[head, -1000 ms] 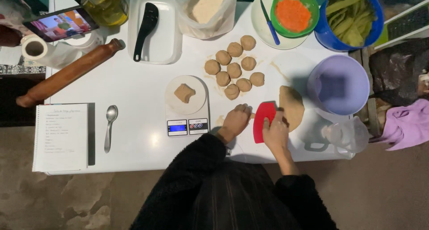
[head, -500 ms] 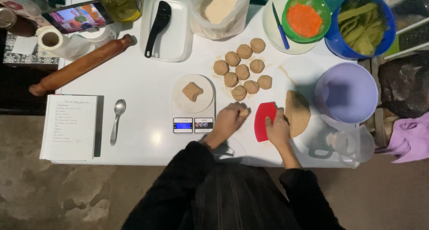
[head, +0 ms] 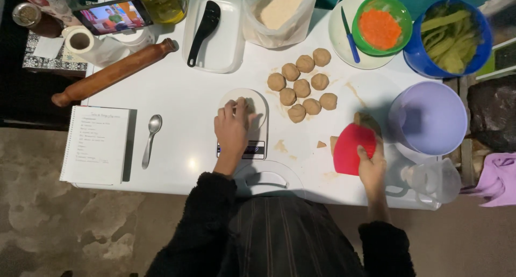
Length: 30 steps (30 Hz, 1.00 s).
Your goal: The person is portioning and weighing dough using a digital scale and a bench scraper, then rolling them into balls.
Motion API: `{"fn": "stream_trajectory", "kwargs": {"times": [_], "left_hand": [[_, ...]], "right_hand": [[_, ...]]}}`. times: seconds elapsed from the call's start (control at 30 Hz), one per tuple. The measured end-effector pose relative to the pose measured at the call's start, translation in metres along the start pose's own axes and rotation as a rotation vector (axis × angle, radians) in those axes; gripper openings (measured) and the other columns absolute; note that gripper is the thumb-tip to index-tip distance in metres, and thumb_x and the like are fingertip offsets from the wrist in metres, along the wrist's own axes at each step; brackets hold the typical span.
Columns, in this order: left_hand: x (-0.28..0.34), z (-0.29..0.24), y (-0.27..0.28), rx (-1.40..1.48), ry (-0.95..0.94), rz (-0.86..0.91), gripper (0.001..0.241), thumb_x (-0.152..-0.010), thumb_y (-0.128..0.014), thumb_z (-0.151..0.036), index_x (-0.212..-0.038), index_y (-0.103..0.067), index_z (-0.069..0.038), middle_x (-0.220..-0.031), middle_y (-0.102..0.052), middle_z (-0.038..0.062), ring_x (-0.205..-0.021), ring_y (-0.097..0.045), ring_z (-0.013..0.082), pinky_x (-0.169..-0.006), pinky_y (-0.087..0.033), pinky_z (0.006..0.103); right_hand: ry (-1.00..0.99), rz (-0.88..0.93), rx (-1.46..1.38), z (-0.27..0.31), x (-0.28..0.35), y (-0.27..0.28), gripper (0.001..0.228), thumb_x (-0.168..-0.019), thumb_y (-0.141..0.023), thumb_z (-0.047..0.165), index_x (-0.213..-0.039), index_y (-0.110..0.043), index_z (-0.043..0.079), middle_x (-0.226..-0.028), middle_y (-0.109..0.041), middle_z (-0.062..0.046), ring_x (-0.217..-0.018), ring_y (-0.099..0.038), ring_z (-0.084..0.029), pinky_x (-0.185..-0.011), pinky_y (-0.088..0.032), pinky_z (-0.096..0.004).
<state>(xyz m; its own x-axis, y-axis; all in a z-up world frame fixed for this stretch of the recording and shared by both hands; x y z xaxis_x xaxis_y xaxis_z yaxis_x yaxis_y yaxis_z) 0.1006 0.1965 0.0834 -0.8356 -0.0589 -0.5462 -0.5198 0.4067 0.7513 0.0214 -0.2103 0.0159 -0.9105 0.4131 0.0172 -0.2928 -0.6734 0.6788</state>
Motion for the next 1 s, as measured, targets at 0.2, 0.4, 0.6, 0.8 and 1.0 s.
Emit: {"fn": "stream_trajectory", "kwargs": {"times": [0.2,0.4,0.6,0.8,1.0], "left_hand": [[0.094,-0.093,-0.021,0.615,-0.279,0.474,0.020,-0.096,-0.068,-0.029,-0.105,-0.073,-0.012,-0.098,-0.071,0.009,-0.090,-0.069,0.0299,-0.072,-0.054,0.0419],[0.136,-0.116,-0.044,0.566,-0.509,0.824,0.031,-0.099,-0.060,-0.041,-0.099,-0.076,-0.014,-0.098,-0.075,0.009,-0.086,-0.072,0.0296,-0.073,-0.056,0.0440],[0.135,-0.114,-0.045,0.576,-0.438,0.783,0.031,-0.099,-0.060,-0.040,-0.093,-0.074,-0.013,-0.098,-0.075,0.010,-0.083,-0.072,0.0311,-0.070,-0.055,0.0443],[0.122,-0.107,-0.038,0.570,-0.342,0.820,0.029,-0.098,-0.061,-0.039,-0.098,-0.076,-0.013,-0.091,-0.073,0.010,-0.080,-0.071,0.0320,-0.067,-0.055,0.0449],[0.120,-0.108,-0.037,0.591,-0.339,0.815,0.030,-0.097,-0.061,-0.038,-0.100,-0.076,-0.013,-0.093,-0.074,0.009,-0.079,-0.071,0.0321,-0.067,-0.055,0.0447]], "right_hand": [[-0.035,-0.151,0.033,-0.065,-0.027,0.019,0.042,-0.102,-0.069,0.019,-0.138,-0.056,0.001,-0.133,-0.066,-0.024,-0.119,-0.064,-0.036,-0.104,-0.049,-0.047],[-0.119,-0.051,-0.161,-0.096,-0.049,0.006,0.069,-0.086,-0.078,0.016,-0.145,-0.046,0.000,-0.138,-0.062,-0.019,-0.124,-0.061,-0.034,-0.107,-0.047,-0.044],[-0.009,-0.061,0.421,-0.064,-0.043,0.008,0.091,-0.075,-0.094,0.016,-0.149,-0.043,-0.003,-0.145,-0.046,-0.024,-0.129,-0.041,-0.047,-0.109,-0.038,-0.053],[-0.182,-0.063,0.321,-0.055,-0.040,0.012,0.090,-0.076,-0.088,0.014,-0.154,-0.045,0.006,-0.144,-0.048,-0.025,-0.132,-0.044,-0.043,-0.113,-0.040,-0.051],[-0.242,-0.039,0.279,-0.050,-0.035,0.014,0.089,-0.076,-0.087,0.018,-0.153,-0.043,0.004,-0.142,-0.048,-0.026,-0.130,-0.045,-0.042,-0.109,-0.040,-0.052]]}}
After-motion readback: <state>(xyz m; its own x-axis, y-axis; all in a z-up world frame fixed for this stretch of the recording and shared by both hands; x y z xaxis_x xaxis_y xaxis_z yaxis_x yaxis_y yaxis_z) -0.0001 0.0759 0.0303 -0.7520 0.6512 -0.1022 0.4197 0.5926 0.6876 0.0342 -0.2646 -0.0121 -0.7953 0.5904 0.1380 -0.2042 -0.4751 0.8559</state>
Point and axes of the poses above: each hand's wrist, its own x-axis away from the middle knuckle, its own y-axis out of the back of the hand, z = x × y, the point moved 5 cm from there along -x, towards the middle knuckle
